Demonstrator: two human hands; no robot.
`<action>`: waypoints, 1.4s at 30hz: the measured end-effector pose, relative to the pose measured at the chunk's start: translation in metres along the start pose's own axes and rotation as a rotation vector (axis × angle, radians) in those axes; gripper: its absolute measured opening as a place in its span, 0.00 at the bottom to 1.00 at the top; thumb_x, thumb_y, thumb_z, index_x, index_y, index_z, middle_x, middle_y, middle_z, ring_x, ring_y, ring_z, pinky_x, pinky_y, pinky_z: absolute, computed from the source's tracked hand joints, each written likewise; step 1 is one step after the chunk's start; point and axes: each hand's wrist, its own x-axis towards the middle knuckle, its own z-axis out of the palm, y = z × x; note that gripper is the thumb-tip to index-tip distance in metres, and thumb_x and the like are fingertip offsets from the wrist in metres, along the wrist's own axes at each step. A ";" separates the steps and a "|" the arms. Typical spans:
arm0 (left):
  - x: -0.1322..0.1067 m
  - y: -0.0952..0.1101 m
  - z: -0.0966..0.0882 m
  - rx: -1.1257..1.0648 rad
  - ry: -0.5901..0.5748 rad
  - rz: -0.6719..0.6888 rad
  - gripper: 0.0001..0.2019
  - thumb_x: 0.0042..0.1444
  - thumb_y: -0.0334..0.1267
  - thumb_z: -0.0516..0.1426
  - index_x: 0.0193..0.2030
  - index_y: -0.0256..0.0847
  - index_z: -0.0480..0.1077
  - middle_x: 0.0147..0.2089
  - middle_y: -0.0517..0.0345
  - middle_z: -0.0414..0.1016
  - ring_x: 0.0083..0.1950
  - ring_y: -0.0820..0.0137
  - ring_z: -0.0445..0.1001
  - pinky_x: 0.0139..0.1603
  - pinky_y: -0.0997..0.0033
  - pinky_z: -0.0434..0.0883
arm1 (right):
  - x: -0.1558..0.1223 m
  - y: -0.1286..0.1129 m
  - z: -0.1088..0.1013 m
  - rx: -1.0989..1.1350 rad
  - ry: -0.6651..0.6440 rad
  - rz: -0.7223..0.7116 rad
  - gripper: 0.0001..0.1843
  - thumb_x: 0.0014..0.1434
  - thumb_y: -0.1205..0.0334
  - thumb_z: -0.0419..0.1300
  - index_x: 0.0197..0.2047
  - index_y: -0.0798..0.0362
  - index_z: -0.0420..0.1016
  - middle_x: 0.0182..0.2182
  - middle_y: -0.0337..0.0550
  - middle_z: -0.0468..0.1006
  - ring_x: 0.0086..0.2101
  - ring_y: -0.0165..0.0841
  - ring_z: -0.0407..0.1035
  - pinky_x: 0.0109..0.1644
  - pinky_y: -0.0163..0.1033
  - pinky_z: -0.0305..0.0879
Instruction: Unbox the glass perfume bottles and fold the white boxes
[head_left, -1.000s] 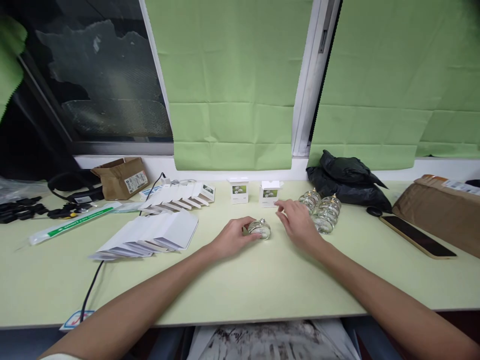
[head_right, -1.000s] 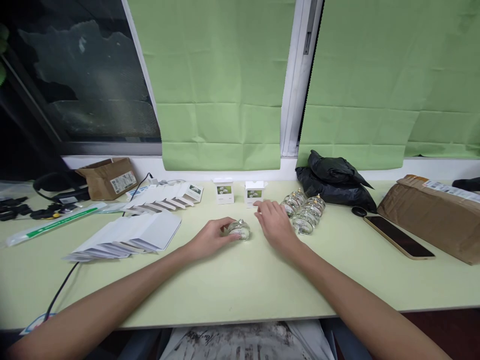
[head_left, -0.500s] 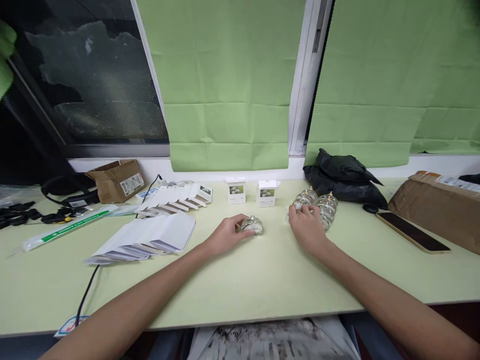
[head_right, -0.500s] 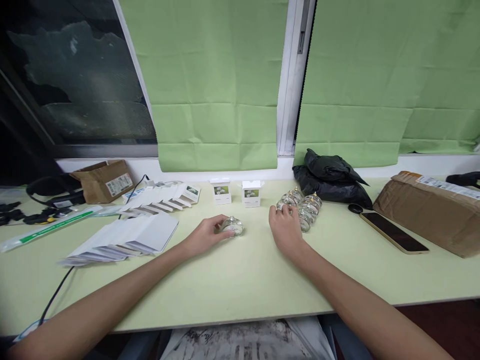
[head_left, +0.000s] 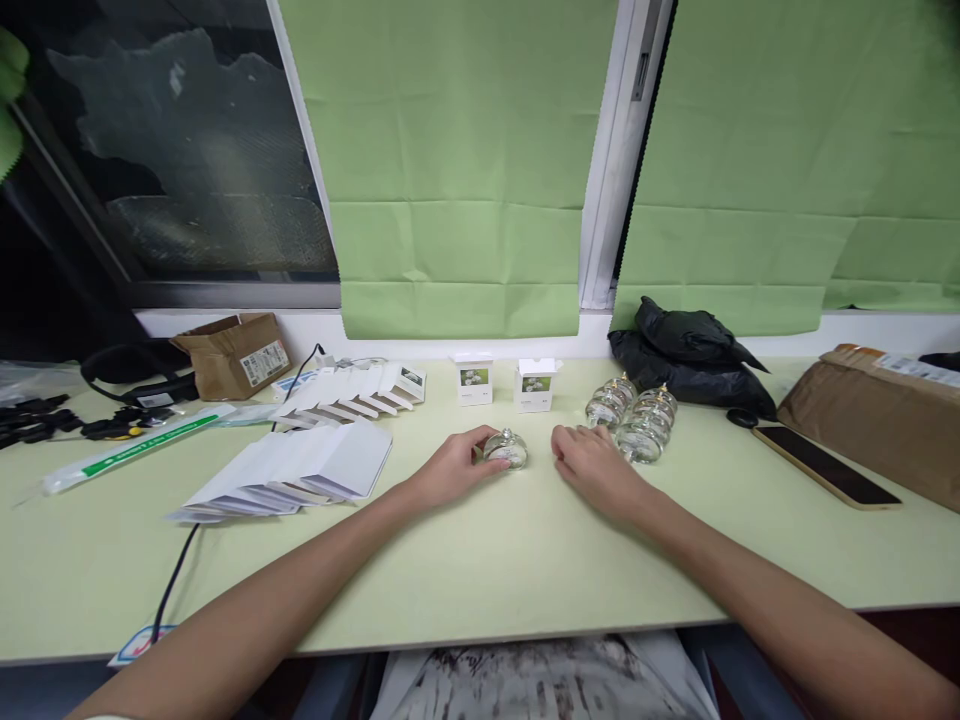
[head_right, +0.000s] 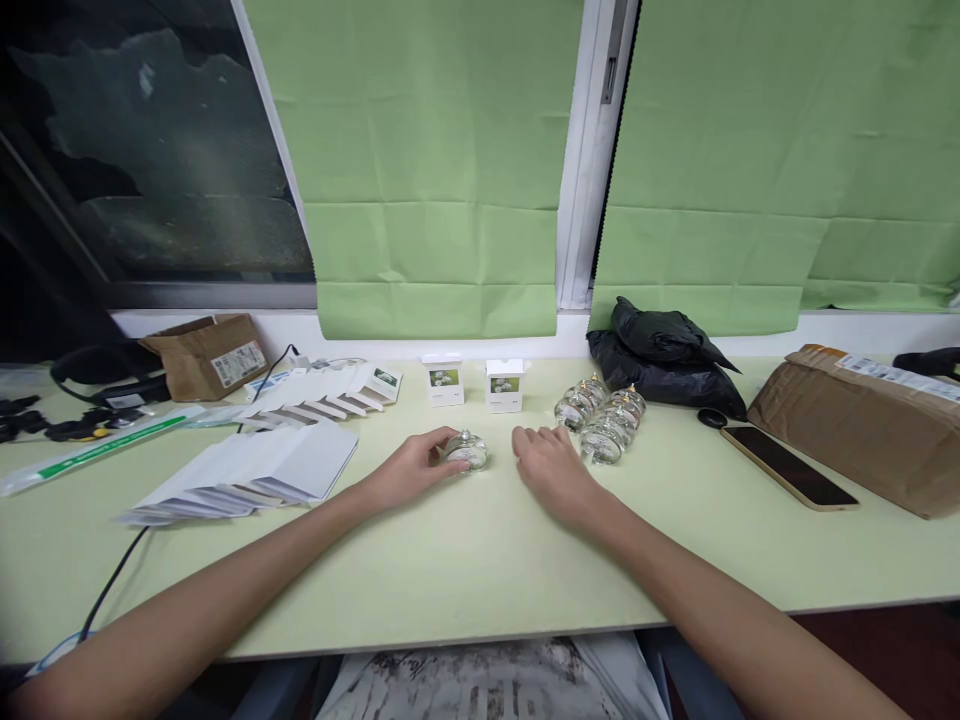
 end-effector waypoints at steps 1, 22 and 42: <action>0.000 0.000 0.000 -0.003 -0.002 0.001 0.16 0.62 0.52 0.62 0.48 0.44 0.75 0.40 0.61 0.77 0.36 0.69 0.70 0.38 0.70 0.66 | 0.000 -0.005 0.000 0.095 -0.003 -0.038 0.07 0.66 0.73 0.52 0.42 0.51 0.65 0.38 0.46 0.79 0.39 0.40 0.69 0.47 0.45 0.58; -0.002 0.000 0.003 0.183 0.033 0.084 0.17 0.66 0.55 0.57 0.41 0.42 0.73 0.40 0.56 0.75 0.41 0.62 0.73 0.41 0.65 0.66 | 0.013 0.006 0.017 1.098 0.176 0.053 0.10 0.65 0.56 0.64 0.48 0.48 0.80 0.46 0.45 0.78 0.45 0.38 0.74 0.53 0.45 0.71; -0.006 0.006 0.010 0.162 0.044 0.125 0.16 0.68 0.53 0.56 0.51 0.46 0.73 0.47 0.54 0.77 0.46 0.61 0.75 0.46 0.63 0.71 | 0.011 -0.002 0.013 1.327 0.219 0.083 0.12 0.60 0.55 0.71 0.46 0.48 0.82 0.45 0.45 0.82 0.45 0.38 0.77 0.52 0.44 0.74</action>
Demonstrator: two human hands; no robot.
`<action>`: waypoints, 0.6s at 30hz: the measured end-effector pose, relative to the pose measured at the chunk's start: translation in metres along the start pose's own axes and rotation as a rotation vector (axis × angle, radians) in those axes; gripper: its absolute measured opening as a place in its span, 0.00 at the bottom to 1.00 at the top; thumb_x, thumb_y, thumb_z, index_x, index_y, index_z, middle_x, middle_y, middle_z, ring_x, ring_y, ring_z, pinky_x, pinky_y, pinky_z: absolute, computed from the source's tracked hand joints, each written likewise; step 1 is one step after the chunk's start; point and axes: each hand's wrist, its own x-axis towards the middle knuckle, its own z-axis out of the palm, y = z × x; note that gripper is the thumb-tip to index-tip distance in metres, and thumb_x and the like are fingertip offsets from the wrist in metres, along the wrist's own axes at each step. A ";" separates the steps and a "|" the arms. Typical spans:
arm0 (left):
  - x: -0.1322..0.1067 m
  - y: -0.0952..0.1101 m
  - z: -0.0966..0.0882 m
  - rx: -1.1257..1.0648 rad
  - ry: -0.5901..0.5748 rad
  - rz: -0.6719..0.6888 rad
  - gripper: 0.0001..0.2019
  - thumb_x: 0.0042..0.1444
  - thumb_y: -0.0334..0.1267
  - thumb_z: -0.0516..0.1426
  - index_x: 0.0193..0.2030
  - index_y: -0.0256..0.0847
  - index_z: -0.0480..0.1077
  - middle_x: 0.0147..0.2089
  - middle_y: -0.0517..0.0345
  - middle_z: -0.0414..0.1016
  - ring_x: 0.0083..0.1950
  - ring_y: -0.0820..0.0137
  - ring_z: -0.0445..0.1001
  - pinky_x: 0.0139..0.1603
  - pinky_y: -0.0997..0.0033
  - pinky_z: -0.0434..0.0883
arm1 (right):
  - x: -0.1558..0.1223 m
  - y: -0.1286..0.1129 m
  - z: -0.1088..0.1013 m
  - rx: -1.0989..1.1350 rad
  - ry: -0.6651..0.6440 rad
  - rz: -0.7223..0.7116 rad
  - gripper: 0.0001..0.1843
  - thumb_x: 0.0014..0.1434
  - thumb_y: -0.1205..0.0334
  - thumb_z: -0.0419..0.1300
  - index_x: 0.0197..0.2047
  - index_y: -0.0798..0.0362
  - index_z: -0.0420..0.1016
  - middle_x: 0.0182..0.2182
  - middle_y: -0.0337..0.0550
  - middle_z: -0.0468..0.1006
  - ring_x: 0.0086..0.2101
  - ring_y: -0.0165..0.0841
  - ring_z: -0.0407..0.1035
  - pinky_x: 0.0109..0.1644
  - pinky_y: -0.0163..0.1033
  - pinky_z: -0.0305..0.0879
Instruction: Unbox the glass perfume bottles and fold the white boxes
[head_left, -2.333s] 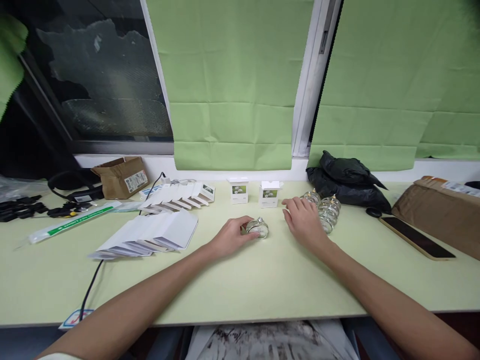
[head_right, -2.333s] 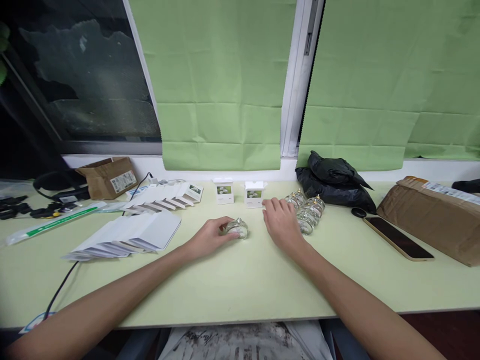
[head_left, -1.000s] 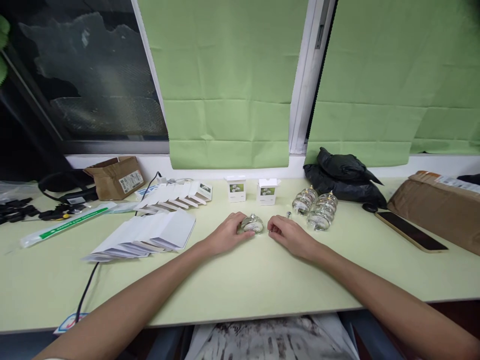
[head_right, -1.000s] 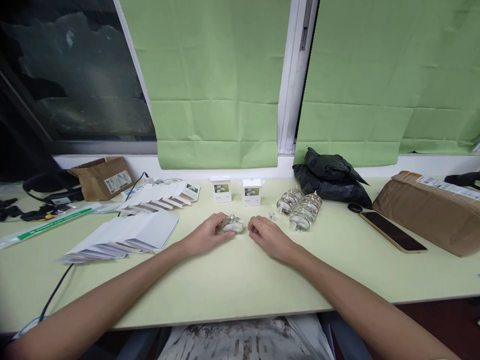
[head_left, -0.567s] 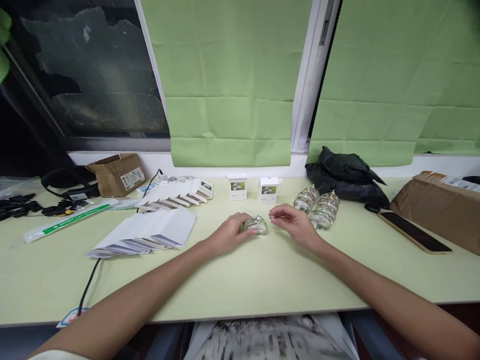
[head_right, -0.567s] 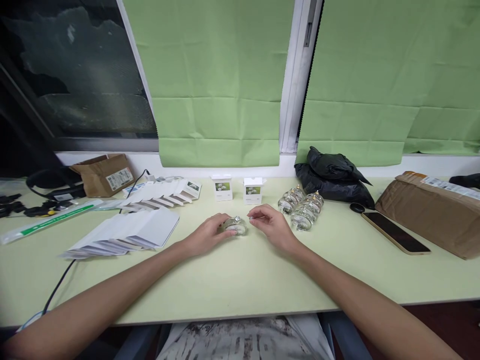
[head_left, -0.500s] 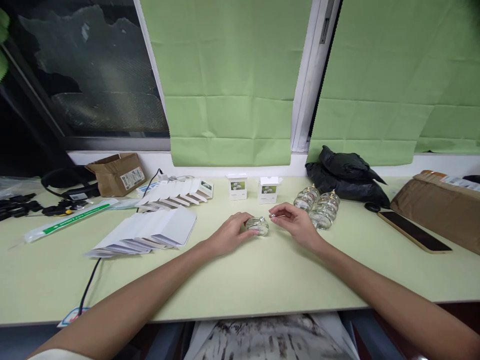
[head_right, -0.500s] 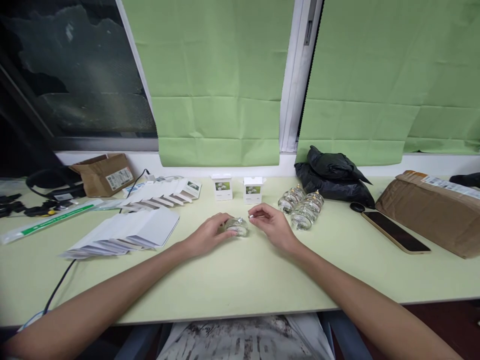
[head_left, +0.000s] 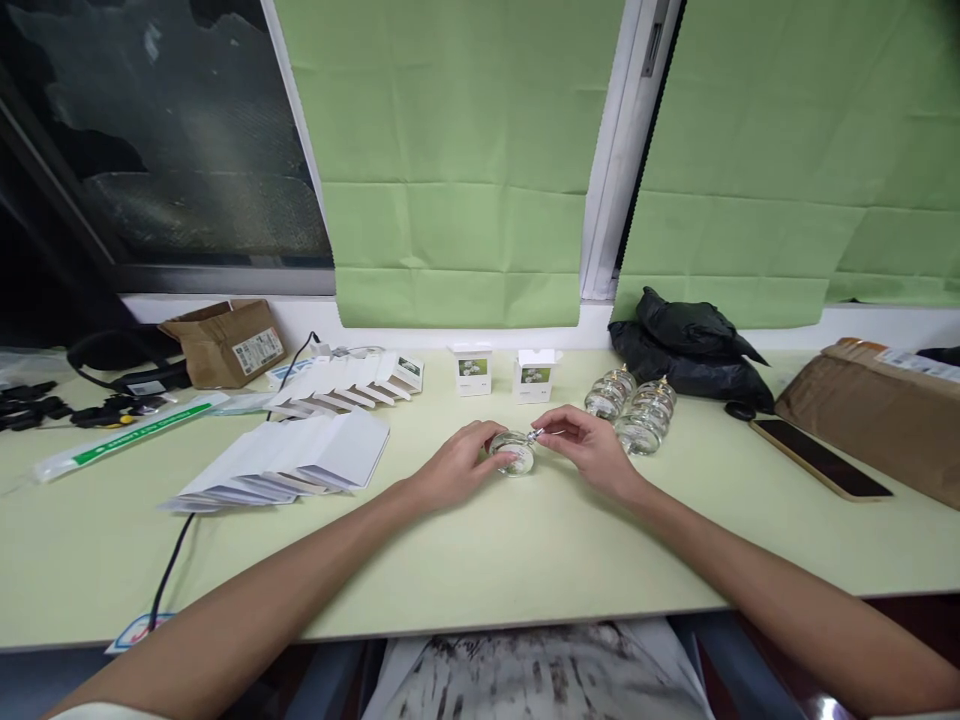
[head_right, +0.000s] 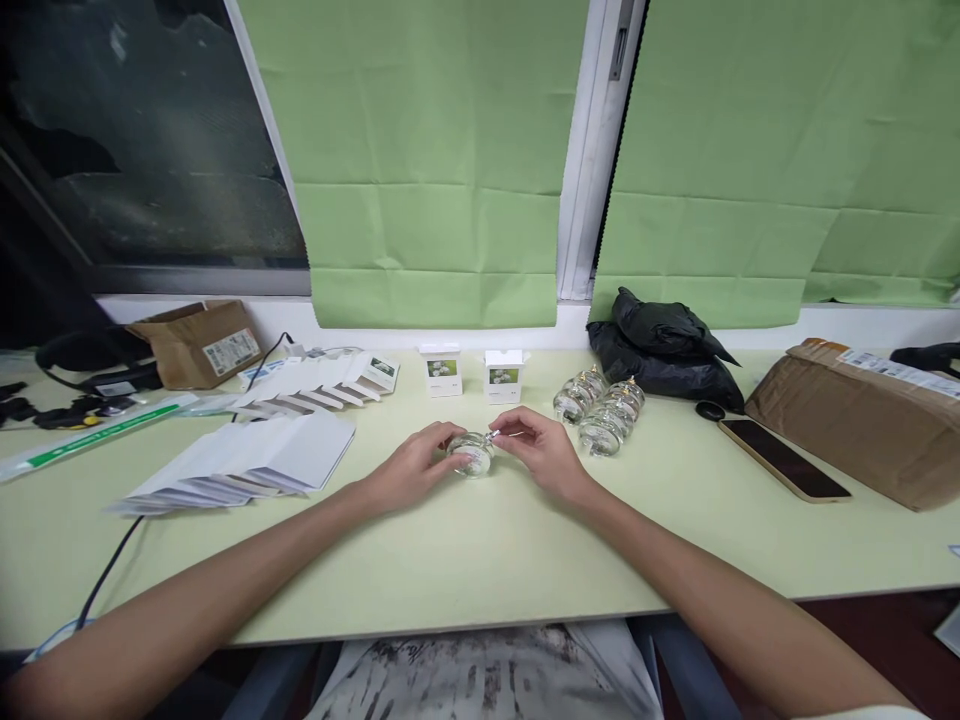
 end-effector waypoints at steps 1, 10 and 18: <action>0.000 0.000 0.000 0.003 0.002 0.001 0.16 0.68 0.53 0.56 0.51 0.46 0.73 0.47 0.54 0.77 0.46 0.61 0.75 0.46 0.63 0.71 | 0.000 0.001 0.000 -0.004 -0.003 0.003 0.12 0.60 0.54 0.71 0.46 0.48 0.82 0.45 0.45 0.82 0.44 0.38 0.77 0.52 0.44 0.74; 0.000 0.000 0.000 0.007 -0.009 -0.022 0.16 0.69 0.53 0.55 0.51 0.45 0.73 0.45 0.54 0.77 0.45 0.62 0.74 0.44 0.63 0.69 | 0.000 0.002 -0.003 -0.025 -0.005 0.023 0.14 0.61 0.51 0.69 0.48 0.48 0.83 0.48 0.46 0.83 0.46 0.40 0.77 0.55 0.47 0.73; 0.001 0.001 0.000 0.006 0.006 0.013 0.16 0.68 0.53 0.56 0.51 0.44 0.73 0.46 0.52 0.77 0.46 0.61 0.75 0.47 0.61 0.70 | -0.001 -0.001 0.000 -0.054 -0.019 0.002 0.12 0.63 0.52 0.67 0.47 0.48 0.82 0.43 0.44 0.83 0.44 0.39 0.77 0.52 0.45 0.73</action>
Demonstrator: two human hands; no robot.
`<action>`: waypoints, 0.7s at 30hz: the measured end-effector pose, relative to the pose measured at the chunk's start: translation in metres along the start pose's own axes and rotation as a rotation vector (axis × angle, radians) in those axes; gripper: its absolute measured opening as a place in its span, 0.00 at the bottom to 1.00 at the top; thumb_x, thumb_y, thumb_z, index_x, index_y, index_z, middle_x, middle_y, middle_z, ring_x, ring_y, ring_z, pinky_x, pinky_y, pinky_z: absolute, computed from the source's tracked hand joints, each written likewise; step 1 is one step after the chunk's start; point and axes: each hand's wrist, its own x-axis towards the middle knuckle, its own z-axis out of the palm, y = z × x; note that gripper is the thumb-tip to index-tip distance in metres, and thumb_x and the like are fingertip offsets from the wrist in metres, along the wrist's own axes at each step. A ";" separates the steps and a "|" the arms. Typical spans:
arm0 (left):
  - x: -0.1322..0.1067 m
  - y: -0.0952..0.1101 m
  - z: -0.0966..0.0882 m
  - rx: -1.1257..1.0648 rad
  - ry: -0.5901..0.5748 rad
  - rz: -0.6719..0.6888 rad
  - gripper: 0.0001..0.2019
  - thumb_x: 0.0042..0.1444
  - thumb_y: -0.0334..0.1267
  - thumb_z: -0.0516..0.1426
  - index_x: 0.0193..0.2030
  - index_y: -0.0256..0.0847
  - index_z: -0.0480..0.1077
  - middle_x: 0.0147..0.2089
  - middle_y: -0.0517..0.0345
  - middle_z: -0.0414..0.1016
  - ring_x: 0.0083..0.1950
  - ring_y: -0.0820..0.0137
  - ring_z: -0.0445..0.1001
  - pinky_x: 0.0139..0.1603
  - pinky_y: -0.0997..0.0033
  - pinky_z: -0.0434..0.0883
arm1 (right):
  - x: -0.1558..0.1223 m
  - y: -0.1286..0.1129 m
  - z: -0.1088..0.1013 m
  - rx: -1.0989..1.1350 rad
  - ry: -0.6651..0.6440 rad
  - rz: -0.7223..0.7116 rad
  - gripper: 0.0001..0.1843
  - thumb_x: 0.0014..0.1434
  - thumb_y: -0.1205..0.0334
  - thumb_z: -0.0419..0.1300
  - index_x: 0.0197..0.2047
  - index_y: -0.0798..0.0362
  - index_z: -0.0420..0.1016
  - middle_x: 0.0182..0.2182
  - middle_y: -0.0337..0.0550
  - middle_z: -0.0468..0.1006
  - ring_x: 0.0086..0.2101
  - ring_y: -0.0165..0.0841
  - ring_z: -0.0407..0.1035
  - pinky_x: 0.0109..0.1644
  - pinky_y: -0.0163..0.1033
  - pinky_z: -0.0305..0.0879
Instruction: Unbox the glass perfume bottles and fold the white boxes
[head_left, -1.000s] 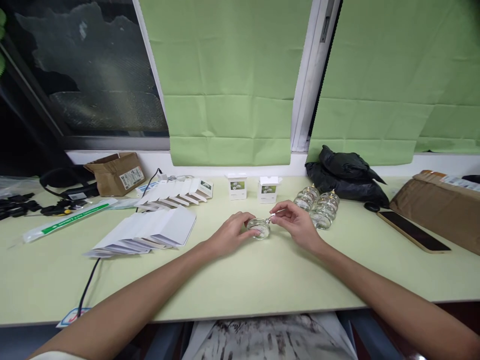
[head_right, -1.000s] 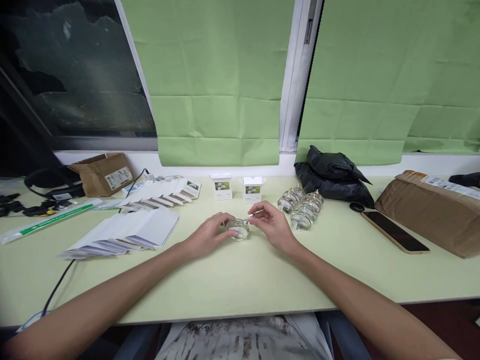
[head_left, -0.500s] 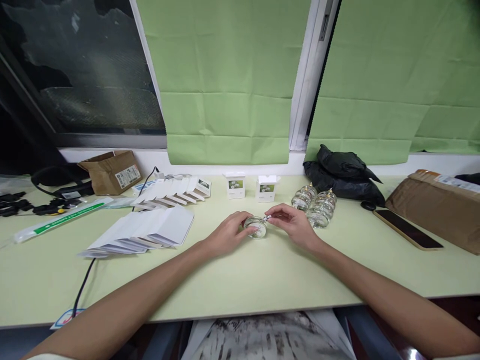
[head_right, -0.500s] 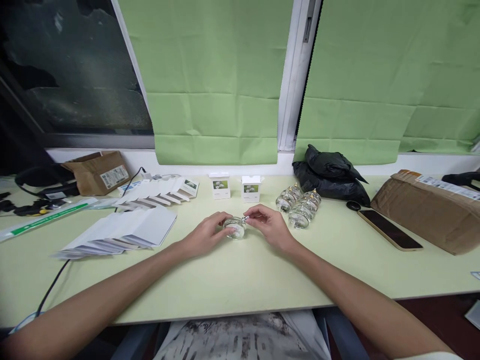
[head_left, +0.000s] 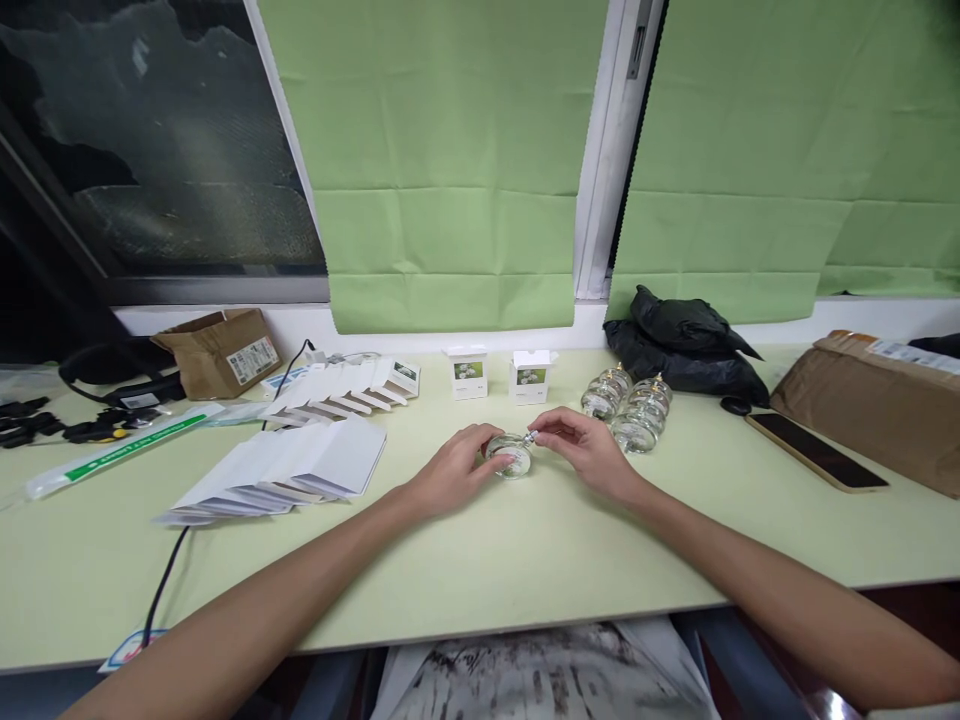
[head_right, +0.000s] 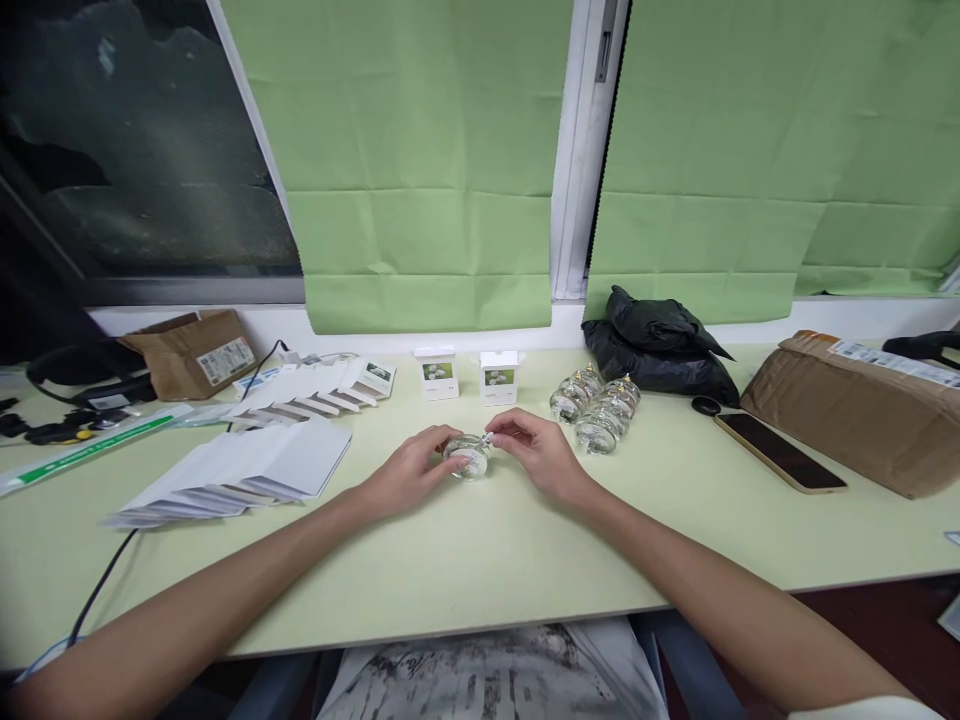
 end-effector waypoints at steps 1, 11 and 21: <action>0.000 0.000 0.000 0.004 0.004 -0.001 0.16 0.68 0.53 0.56 0.51 0.44 0.73 0.46 0.52 0.77 0.46 0.61 0.75 0.46 0.62 0.70 | 0.000 0.000 0.000 -0.008 0.002 -0.004 0.13 0.63 0.52 0.67 0.47 0.48 0.81 0.43 0.44 0.83 0.44 0.39 0.77 0.52 0.45 0.73; -0.002 0.007 -0.001 0.000 -0.006 -0.025 0.15 0.69 0.52 0.54 0.49 0.44 0.72 0.42 0.57 0.78 0.40 0.65 0.74 0.40 0.66 0.68 | -0.004 -0.011 -0.003 -0.259 -0.010 -0.125 0.10 0.69 0.56 0.61 0.49 0.45 0.81 0.47 0.44 0.83 0.46 0.40 0.77 0.53 0.46 0.73; -0.003 0.006 0.000 0.043 0.004 0.020 0.14 0.70 0.51 0.53 0.50 0.44 0.71 0.43 0.57 0.76 0.40 0.65 0.73 0.40 0.67 0.66 | 0.000 -0.009 -0.008 -0.217 -0.065 -0.119 0.13 0.68 0.54 0.62 0.54 0.45 0.76 0.47 0.45 0.83 0.48 0.41 0.79 0.56 0.49 0.75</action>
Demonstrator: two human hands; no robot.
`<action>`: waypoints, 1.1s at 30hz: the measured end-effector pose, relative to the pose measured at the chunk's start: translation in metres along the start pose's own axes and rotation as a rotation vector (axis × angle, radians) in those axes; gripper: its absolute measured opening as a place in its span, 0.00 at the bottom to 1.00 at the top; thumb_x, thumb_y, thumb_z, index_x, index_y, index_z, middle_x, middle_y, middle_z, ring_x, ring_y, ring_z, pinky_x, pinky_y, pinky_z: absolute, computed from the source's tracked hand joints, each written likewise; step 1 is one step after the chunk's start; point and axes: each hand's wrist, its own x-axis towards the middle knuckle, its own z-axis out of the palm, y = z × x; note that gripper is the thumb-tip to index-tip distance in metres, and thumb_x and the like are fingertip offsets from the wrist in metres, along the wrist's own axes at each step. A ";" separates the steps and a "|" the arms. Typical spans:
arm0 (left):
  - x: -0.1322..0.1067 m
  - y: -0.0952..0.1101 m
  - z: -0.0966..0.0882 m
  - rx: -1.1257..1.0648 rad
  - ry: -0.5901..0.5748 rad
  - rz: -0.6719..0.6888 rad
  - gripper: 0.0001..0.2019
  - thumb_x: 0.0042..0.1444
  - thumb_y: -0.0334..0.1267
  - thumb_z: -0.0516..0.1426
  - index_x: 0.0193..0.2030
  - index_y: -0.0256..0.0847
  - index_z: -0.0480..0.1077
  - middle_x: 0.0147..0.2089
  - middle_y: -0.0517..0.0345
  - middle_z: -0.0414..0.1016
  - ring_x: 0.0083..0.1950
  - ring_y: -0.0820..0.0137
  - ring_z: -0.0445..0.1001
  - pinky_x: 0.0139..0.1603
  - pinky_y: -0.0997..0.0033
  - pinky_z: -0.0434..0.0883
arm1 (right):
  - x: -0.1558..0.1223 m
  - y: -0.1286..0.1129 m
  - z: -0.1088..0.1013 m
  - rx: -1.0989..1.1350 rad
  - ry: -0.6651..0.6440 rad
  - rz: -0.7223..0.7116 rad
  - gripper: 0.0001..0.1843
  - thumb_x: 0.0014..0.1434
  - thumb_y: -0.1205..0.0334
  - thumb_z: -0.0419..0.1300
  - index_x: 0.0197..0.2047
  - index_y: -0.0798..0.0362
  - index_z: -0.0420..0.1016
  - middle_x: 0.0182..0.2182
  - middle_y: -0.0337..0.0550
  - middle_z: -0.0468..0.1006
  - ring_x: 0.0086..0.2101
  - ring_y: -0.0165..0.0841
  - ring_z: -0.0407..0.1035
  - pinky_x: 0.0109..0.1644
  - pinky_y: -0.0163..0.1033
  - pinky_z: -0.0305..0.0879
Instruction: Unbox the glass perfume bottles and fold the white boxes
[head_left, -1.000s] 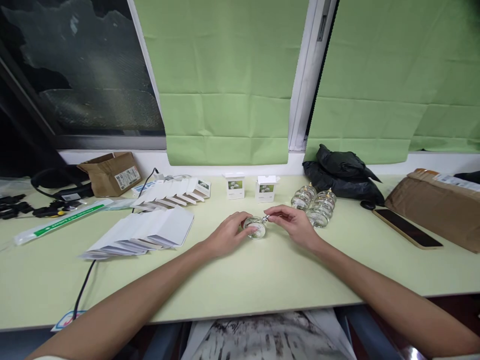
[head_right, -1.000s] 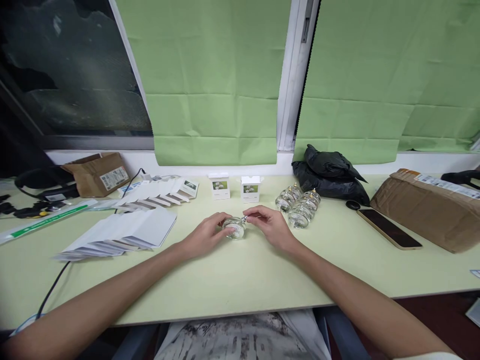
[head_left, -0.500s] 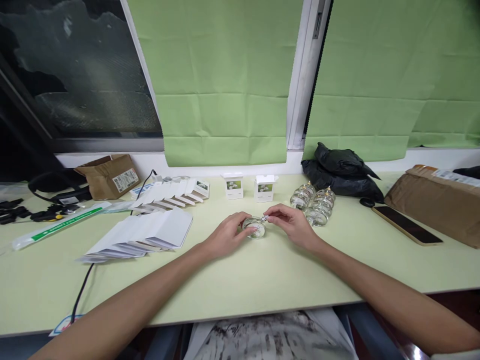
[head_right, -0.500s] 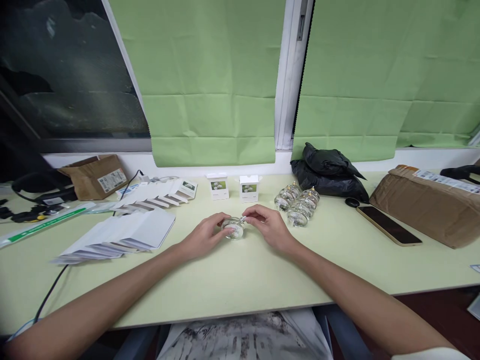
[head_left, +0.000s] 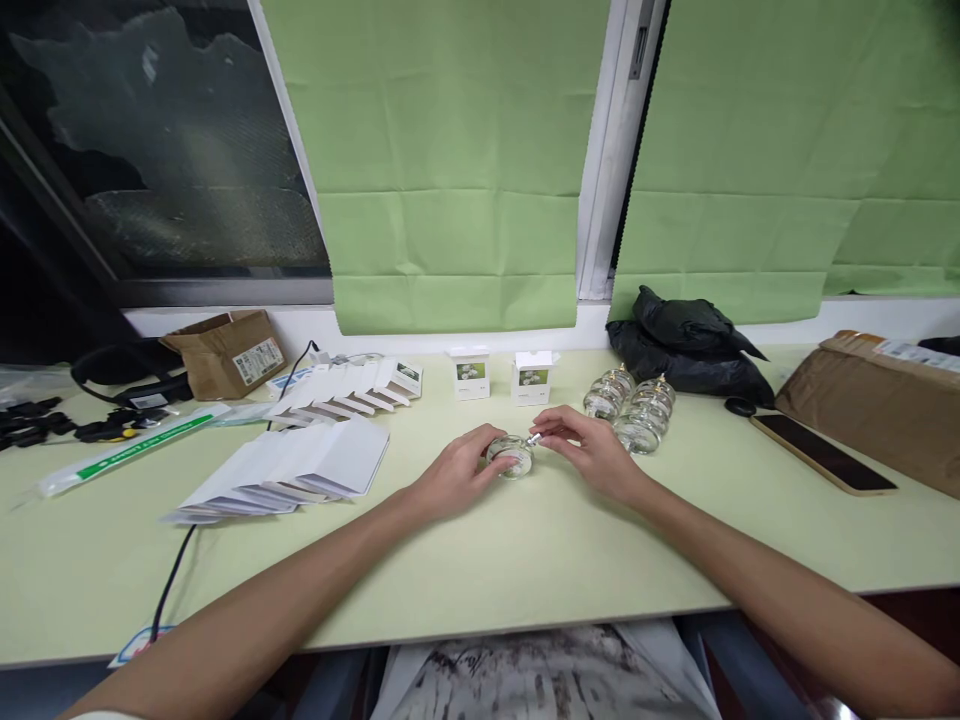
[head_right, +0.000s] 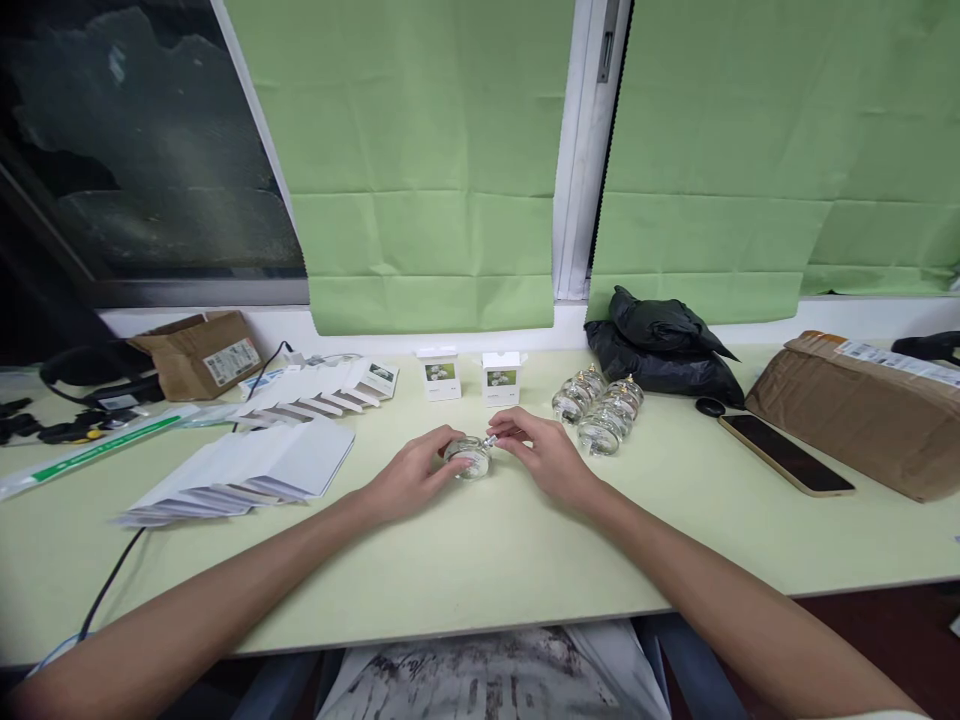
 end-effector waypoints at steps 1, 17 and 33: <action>0.000 0.000 0.000 0.004 0.003 0.008 0.14 0.70 0.51 0.53 0.49 0.44 0.71 0.43 0.57 0.76 0.40 0.65 0.73 0.41 0.66 0.66 | 0.000 0.000 0.000 -0.007 -0.003 -0.002 0.13 0.68 0.55 0.62 0.54 0.45 0.76 0.47 0.45 0.83 0.48 0.40 0.79 0.56 0.49 0.75; 0.000 -0.001 -0.001 0.017 0.004 0.044 0.15 0.71 0.50 0.52 0.54 0.45 0.71 0.47 0.54 0.76 0.45 0.63 0.75 0.46 0.63 0.69 | 0.006 -0.007 -0.010 -0.088 -0.096 -0.012 0.09 0.68 0.56 0.61 0.49 0.46 0.79 0.43 0.44 0.84 0.42 0.40 0.79 0.50 0.48 0.77; 0.001 -0.003 -0.001 0.000 -0.014 0.045 0.15 0.72 0.50 0.51 0.55 0.45 0.71 0.46 0.54 0.75 0.45 0.63 0.75 0.46 0.64 0.69 | 0.004 -0.010 -0.006 -0.116 -0.060 -0.038 0.07 0.68 0.58 0.61 0.46 0.47 0.79 0.40 0.43 0.84 0.40 0.38 0.79 0.47 0.45 0.76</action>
